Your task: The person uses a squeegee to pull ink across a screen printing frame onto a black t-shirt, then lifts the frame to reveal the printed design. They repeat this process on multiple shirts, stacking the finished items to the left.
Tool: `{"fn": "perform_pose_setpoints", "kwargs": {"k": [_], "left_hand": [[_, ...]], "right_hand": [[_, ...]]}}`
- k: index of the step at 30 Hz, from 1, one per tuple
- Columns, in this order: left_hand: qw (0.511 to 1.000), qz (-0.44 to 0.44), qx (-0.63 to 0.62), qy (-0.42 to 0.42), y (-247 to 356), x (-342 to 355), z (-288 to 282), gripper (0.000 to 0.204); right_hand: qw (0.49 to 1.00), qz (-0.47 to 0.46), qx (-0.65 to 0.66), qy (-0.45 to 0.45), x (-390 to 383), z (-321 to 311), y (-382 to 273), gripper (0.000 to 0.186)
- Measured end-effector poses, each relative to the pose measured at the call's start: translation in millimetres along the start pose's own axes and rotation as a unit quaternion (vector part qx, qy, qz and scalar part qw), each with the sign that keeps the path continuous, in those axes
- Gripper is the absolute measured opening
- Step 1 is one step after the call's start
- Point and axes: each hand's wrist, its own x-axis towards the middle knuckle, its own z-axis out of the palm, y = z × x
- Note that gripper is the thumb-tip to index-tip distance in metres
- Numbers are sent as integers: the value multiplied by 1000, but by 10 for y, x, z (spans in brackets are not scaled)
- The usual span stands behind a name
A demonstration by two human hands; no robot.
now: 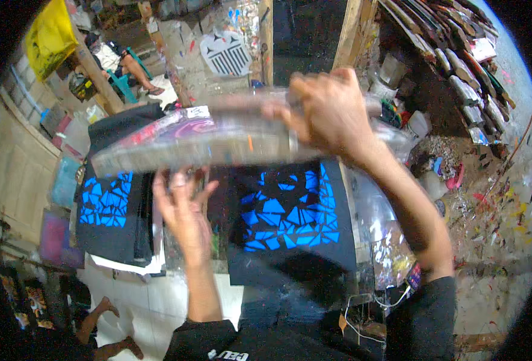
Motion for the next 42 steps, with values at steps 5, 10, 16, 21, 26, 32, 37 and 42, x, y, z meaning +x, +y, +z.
{"fn": "perform_pose_setpoints", "kwargs": {"k": [5,10,16,21,26,32,37,42], "left_hand": [[959,-249,120,63,-419,-531,-1056,55],[953,-231,197,24,-937,-842,-1464,46],[952,-180,246,13,-912,-878,-1435,46],[924,-277,263,32,-848,-831,-1429,49],[905,-346,247,19,-821,-746,-1517,45],[900,-377,221,12,-787,-710,-1495,47],[887,-402,226,5,-758,-696,-1471,50],[881,-413,228,42,-757,-744,-1513,54]], "right_hand": [[937,30,99,-333,-1124,993,-465,56],[927,16,155,-342,-1447,1418,-283,48],[992,-104,29,-69,-1364,1940,-309,24],[978,23,-13,-207,-128,2842,451,31],[977,-54,42,-204,-713,2550,233,36],[913,-63,154,-373,-518,2361,275,50],[981,-25,43,-187,407,2905,643,43],[958,-90,45,-268,-142,2785,307,48]]}}
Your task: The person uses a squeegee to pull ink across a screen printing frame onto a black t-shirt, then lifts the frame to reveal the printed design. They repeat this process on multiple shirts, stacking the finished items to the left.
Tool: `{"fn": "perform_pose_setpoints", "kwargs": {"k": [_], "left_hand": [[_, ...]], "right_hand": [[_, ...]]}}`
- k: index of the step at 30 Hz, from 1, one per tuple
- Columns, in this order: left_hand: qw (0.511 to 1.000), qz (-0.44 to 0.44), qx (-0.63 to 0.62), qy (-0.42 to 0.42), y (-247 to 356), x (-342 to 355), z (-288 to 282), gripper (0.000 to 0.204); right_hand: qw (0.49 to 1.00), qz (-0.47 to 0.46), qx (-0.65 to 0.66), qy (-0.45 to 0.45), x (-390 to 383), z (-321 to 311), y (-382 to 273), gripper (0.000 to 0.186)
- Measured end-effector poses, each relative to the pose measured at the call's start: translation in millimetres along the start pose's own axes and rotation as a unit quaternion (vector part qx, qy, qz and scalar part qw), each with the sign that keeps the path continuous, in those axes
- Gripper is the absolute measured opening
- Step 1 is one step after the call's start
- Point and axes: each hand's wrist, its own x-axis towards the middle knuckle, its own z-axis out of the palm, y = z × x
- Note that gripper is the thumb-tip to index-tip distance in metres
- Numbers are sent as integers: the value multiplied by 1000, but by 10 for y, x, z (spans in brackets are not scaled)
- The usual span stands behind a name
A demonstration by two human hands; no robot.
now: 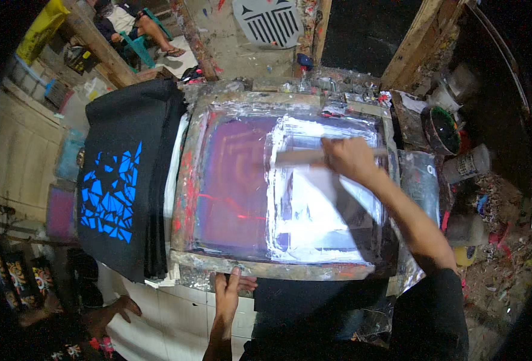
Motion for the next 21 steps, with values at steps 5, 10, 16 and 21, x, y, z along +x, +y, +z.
{"fn": "perform_pose_setpoints", "kwargs": {"k": [5,10,16,21], "left_hand": [[999,31,-34,-9,-36,24,30,48],[998,47,-30,-26,-25,49,47,52],[1000,11,-3,-19,-25,27,22,51],[999,-19,16,34,-20,35,18,55]], "right_hand": [[995,-66,70,-5,-1189,-14,-658,33],[990,-97,102,-27,-797,-56,-254,52],[991,58,2,119,259,-15,512,57],[995,58,13,78,-366,177,66,54]]}}
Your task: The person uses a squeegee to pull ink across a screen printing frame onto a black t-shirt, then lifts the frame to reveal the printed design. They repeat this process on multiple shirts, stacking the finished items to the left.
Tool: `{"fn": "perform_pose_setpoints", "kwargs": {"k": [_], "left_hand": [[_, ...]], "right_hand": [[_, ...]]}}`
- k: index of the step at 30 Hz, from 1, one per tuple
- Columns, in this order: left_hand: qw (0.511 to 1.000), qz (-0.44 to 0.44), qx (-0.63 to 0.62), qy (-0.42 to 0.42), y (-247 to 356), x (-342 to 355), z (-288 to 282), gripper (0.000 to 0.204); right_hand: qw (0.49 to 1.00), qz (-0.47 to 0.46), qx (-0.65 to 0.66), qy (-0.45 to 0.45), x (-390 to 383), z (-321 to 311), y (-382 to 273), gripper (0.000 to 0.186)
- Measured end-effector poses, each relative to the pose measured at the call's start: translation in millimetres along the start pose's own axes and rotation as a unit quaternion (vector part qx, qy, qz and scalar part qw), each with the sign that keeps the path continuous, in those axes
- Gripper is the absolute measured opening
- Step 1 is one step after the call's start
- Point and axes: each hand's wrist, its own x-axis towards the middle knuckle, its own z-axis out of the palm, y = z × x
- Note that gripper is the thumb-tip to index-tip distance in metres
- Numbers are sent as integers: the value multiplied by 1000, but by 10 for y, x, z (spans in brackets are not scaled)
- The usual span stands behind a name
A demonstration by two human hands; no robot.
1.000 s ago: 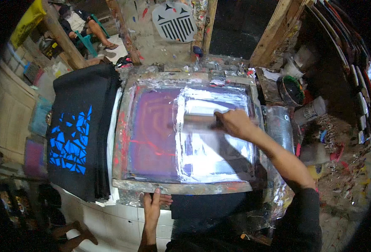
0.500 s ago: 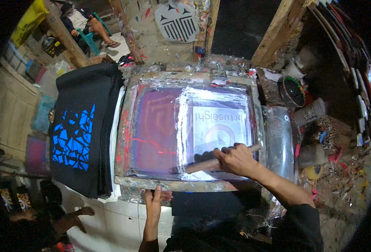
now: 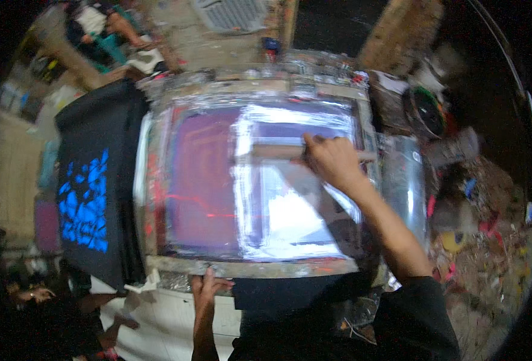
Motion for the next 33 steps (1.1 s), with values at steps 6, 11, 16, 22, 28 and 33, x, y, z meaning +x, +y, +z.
{"fn": "perform_pose_setpoints", "kwargs": {"k": [6,11,16,22,28,33], "left_hand": [[998,37,-41,16,-45,35,-12,66],[992,72,-104,9,-117,93,17,52],[986,122,-113,-26,24,-26,37,57],[929,346,-115,-60,719,-500,116,48],[778,610,135,55,1568,828,1208,52],[680,579,438,103,1201,1995,1531,60]], "right_hand": [[998,-3,56,19,-1001,-282,-740,33],[998,5,51,-19,-1502,-555,-1158,27],[995,38,3,90,-1645,-843,-1296,47],[954,98,-68,277,-1493,-1617,-1362,64],[961,90,-51,256,-332,-2762,-645,76],[973,140,-33,181,243,-3263,-296,86]]}}
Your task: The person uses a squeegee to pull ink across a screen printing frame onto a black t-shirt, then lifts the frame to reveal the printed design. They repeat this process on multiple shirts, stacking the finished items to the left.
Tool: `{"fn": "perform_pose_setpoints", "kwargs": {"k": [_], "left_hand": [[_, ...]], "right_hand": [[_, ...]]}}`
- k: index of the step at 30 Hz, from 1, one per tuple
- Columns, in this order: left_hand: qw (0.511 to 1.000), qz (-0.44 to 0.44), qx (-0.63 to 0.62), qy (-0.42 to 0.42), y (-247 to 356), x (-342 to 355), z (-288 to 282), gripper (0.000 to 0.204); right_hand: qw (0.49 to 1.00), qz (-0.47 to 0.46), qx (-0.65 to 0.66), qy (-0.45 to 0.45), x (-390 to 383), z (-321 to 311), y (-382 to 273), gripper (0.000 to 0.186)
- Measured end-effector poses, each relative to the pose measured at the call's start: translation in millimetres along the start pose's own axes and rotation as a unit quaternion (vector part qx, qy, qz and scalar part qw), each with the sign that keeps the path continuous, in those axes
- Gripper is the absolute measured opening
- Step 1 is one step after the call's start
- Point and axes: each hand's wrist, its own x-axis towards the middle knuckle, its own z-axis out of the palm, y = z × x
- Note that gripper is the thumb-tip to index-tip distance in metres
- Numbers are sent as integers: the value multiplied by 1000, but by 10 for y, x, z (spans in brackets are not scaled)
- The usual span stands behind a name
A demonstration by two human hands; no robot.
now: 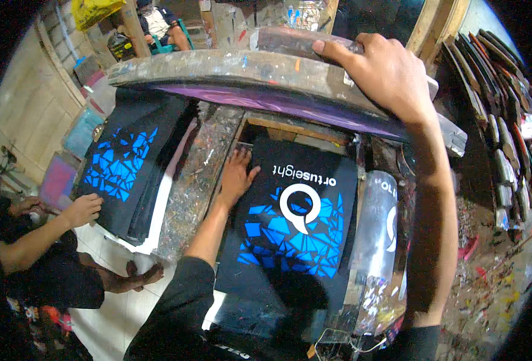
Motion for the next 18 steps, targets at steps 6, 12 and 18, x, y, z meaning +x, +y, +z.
{"fn": "perform_pose_setpoints", "kwargs": {"k": [6,12,18], "left_hand": [[989,-133,-62,-10,613,-442,-684,36],[921,-303,90,226,-294,-783,-3204,22],[812,-326,461,148,-1717,-779,-5113,44]], "right_hand": [[994,-107,-25,-17,649,-67,197,78],[999,-15,44,-23,1134,-123,139,82],[999,-11,42,-11,1472,45,199,74]]}}
